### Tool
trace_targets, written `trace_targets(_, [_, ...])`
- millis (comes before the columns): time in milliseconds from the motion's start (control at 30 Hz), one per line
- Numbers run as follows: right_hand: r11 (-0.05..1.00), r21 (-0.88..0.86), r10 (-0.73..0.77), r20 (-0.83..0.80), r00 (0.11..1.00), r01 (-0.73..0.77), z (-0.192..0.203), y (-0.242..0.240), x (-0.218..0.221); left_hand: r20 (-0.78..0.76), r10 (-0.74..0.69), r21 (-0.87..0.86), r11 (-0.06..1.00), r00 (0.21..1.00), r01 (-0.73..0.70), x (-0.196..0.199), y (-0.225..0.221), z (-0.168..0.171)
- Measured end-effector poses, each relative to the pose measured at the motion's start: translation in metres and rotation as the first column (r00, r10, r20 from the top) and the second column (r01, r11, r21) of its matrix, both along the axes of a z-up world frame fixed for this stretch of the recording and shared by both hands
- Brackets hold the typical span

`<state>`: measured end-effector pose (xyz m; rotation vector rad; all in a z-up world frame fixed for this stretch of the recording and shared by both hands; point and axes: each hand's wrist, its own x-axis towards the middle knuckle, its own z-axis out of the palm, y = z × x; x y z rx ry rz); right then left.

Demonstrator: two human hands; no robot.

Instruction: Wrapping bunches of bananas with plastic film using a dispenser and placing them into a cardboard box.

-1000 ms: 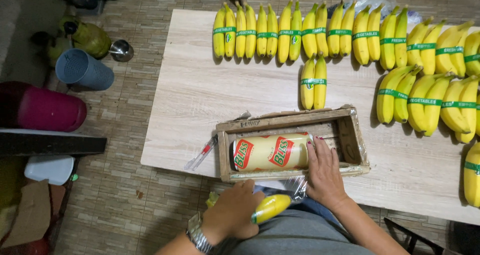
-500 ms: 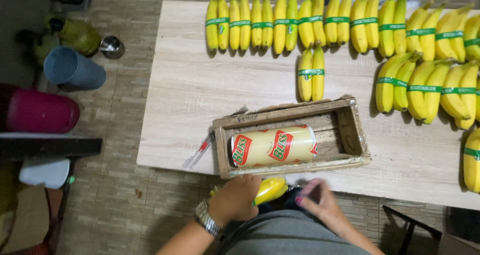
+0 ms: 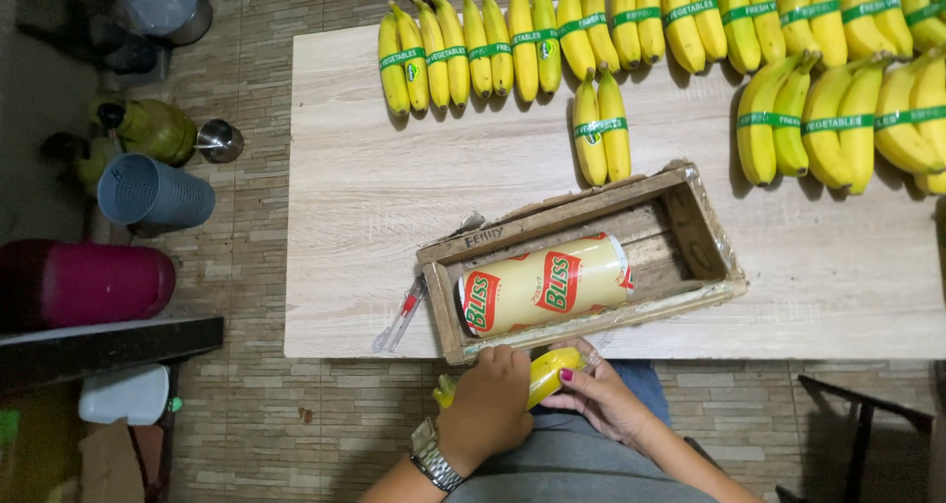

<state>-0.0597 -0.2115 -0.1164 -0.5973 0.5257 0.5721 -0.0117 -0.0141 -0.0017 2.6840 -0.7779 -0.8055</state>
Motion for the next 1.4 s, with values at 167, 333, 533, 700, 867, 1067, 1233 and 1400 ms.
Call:
trace_targets(167, [0.995,-0.091,-0.045,0.01,0.999,0.046,0.0,0.009,-0.001,0.027,-0.011,-0.07,0.997,1.0,0.013,0.004,0.007,0.006])
trace_targets(333, [0.994,-0.073,-0.08,0.034,0.996,0.082,-0.004,0.011,-0.01,-0.171,-0.065,-0.304,0.953,0.983,0.01,0.021,0.02,0.027])
trace_targets(533, [0.992,-0.115,-0.043,0.006,0.999,0.044,0.002,0.011,-0.006,0.1,-0.177,-0.364,0.909,0.979,0.202,0.013,0.019,0.027])
trace_targets(700, [0.983,-0.173,-0.071,-0.032,0.997,0.064,0.0,0.015,-0.006,-0.064,-0.149,-0.427,0.898,0.987,0.108,0.035,0.024,0.042])
trace_targets(867, [0.99,-0.127,-0.06,0.006,0.998,0.06,0.005,0.014,-0.006,-0.359,0.575,-0.475,0.565,0.735,-0.674,0.086,0.102,-0.012])
trace_targets(1067, [0.989,-0.134,-0.053,0.026,0.998,0.056,0.008,0.016,-0.003,0.183,0.612,0.098,0.767,0.769,-0.634,0.092,0.155,-0.106])
trace_targets(1233, [0.988,-0.149,-0.039,0.059,0.997,0.047,0.009,0.016,-0.003,0.366,0.512,0.046,0.824,0.777,-0.565,0.094,0.15,-0.115])
trace_targets(1400, [0.993,-0.109,-0.038,0.101,0.994,0.049,0.012,0.015,-0.003,-0.006,0.829,-0.18,0.549,0.559,-0.816,0.095,0.135,-0.049])
